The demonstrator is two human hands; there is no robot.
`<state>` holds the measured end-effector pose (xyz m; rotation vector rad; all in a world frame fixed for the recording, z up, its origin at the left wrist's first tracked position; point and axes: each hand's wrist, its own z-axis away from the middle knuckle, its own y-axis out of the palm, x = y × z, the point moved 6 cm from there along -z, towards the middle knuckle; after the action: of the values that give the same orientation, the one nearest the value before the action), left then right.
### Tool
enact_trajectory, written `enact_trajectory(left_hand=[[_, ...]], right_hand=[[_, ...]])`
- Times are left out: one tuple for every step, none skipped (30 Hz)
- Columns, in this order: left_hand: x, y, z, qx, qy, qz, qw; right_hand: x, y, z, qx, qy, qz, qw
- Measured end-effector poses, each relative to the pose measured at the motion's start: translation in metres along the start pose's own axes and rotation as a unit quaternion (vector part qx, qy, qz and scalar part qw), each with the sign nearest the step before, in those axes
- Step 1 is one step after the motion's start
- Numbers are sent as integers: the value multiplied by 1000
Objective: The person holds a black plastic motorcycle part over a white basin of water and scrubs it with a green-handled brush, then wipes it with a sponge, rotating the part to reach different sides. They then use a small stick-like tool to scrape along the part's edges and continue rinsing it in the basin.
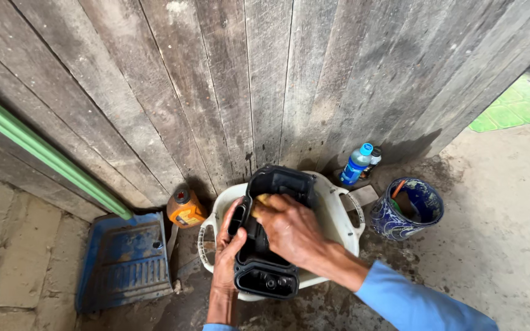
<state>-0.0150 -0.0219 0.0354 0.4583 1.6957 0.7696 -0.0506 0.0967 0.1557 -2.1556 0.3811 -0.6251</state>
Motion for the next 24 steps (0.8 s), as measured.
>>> enact_trajectory(left_hand=[[-2,1,1,5,3,-21,1000],[-3,3,1,8,6,-43,999],[-4,4,1,11,4,-31,999],[-4,6,1,13,1,-16,1000],[-3,9,0,19,1,-1,1000],[-2,10,0,17,-3,6,1000],[-1,10,-1,13,-10,14,1000],[1,9,-2,6,-22,23,999],[1,7,-1,-1,-23,8,1000],[0,4,-2,-4,-20,-9,1000],[-3,1,-5,-8,-13,-27,1000],[-5,-2,-5,5,-13,-29,999],[-7,-4,-5,16,-18,-31,999],[-8,-5,-6,29,-21,-32,999],[-11,-5,-7,31,-2,-97,995],[-13,-4,-7,33,15,-164,986],[-17,-2,-7,35,33,-231,972],[-20,0,-8,39,39,-217,975],[-23,2,-8,41,43,-202,978],[-26,6,-7,43,48,-185,981],[-29,9,-8,48,50,-190,979],[-33,13,-9,52,53,-195,978],[-35,16,-7,58,50,-201,977],[-34,18,-5,53,30,-225,972]], right_hand=[[-4,-1,3,-7,3,-56,998],[-9,-3,4,-6,14,-70,997],[-15,-5,5,-4,27,-85,996],[-20,-7,5,-1,41,-99,994],[-22,-12,5,-14,39,-94,995],[-21,-17,4,-31,34,-86,995],[-18,-21,3,-45,31,-79,995],[-14,-19,2,-15,41,-103,994],[-8,-16,2,14,53,-127,990],[-1,-13,1,39,62,-151,986],[11,-14,1,51,15,-162,985],[22,-14,2,67,-29,-174,982],[29,-14,2,84,-68,-187,976],[28,-7,2,150,-45,-184,970],[24,-1,4,215,-26,-179,960],[19,6,6,277,-6,-175,945],[12,7,4,283,12,-186,941],[6,8,4,289,30,-195,937],[-1,10,5,297,48,-202,932],[-4,13,7,299,46,-196,933],[-5,16,9,299,41,-188,935],[-5,18,12,300,35,-181,936],[-5,22,16,301,33,-152,941],[-6,24,19,301,34,-124,945]])
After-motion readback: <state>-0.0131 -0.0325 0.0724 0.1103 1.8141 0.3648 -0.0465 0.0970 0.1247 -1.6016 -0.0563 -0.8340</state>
